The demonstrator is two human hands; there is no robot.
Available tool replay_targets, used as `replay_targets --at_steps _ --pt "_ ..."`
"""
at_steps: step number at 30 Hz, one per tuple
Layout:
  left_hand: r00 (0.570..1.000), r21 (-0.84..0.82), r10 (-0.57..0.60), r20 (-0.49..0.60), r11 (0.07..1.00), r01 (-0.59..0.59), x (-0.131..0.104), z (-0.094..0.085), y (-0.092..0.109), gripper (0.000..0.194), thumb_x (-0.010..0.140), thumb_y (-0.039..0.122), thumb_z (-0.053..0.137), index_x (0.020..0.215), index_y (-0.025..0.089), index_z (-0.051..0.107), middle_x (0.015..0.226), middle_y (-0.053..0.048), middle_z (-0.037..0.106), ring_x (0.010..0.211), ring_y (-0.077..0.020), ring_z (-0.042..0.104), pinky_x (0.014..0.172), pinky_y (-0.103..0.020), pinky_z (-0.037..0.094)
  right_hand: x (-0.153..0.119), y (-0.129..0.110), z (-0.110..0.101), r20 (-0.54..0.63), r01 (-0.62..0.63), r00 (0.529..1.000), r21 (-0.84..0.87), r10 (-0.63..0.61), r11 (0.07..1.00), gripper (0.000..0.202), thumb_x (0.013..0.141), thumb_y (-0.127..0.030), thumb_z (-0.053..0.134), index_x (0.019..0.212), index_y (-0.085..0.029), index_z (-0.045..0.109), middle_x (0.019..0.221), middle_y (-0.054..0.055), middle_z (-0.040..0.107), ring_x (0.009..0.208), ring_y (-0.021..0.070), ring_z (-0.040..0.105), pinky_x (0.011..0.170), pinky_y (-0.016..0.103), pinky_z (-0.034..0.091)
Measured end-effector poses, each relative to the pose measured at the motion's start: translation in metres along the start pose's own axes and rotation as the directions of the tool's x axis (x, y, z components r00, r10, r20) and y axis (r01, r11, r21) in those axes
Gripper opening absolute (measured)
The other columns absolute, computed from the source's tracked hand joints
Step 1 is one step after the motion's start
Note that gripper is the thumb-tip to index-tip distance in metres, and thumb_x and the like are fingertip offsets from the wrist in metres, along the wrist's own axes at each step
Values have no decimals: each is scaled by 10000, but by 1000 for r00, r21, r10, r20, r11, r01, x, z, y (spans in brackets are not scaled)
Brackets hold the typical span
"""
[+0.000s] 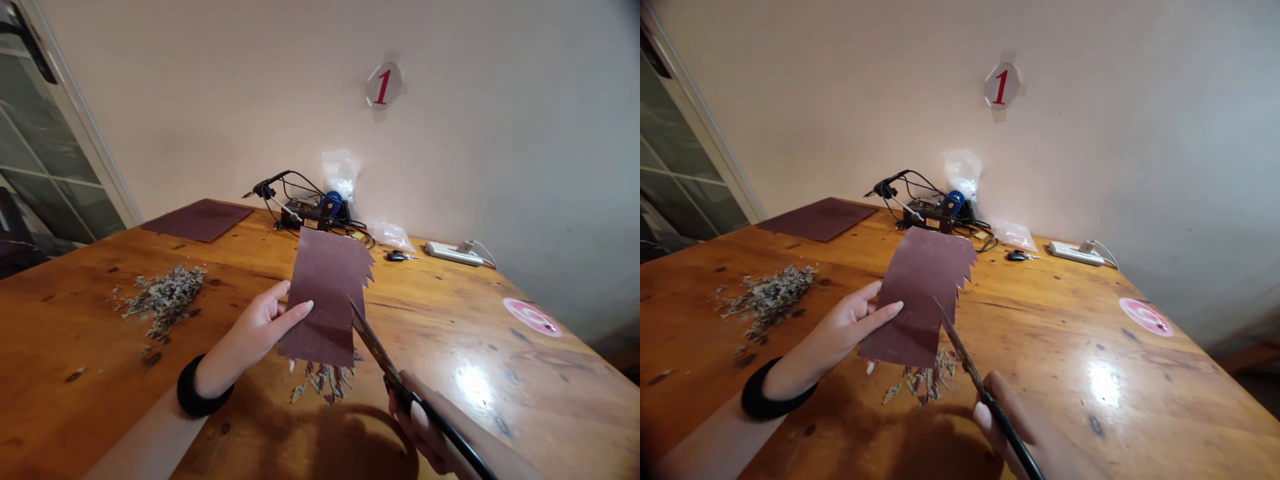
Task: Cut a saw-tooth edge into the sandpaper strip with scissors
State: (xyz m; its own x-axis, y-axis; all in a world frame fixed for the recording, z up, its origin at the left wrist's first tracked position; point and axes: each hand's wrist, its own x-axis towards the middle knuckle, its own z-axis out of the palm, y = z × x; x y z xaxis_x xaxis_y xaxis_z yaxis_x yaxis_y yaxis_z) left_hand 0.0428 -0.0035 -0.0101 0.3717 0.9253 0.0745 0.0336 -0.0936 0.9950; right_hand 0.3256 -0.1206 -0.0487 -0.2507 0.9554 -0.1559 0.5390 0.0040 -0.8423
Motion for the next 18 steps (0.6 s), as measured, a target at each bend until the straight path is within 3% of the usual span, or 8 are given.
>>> replay_targets --at_steps 4,8,13,18 --pt "1000 -23 -10 8 1000 11 0 -1 1 413 806 490 727 1098 202 682 780 -43 767 704 -250 715 612 -329 557 2 -7 3 -26 -38 999 -73 36 997 332 969 -565 576 1074 -269 683 1013 82 702 932 262 675 786 372 578" --pt "998 -116 -51 45 992 56 1 -2 -1 504 821 494 719 1215 192 630 876 -65 789 709 -241 730 668 -362 582 2 -12 7 -39 -67 997 -89 64 994 474 937 -677 520 1123 -266 666 921 89 692 971 303 664 764 356 580" --pt "996 -125 -61 69 990 69 1 -5 -1 510 827 480 721 1221 172 617 897 -78 791 764 -245 744 697 -365 588 4 -19 0 -52 -64 997 -76 60 995 501 902 -732 510 949 -268 694 825 71 667 827 286 651 738 382 569" --pt "985 -115 -95 146 987 112 0 -8 1 486 826 459 729 1226 199 636 799 -42 780 680 -219 727 612 -319 569 7 -28 -7 47 -40 998 -38 42 998 478 866 -731 576 876 -267 690 784 40 639 722 237 600 752 382 551"
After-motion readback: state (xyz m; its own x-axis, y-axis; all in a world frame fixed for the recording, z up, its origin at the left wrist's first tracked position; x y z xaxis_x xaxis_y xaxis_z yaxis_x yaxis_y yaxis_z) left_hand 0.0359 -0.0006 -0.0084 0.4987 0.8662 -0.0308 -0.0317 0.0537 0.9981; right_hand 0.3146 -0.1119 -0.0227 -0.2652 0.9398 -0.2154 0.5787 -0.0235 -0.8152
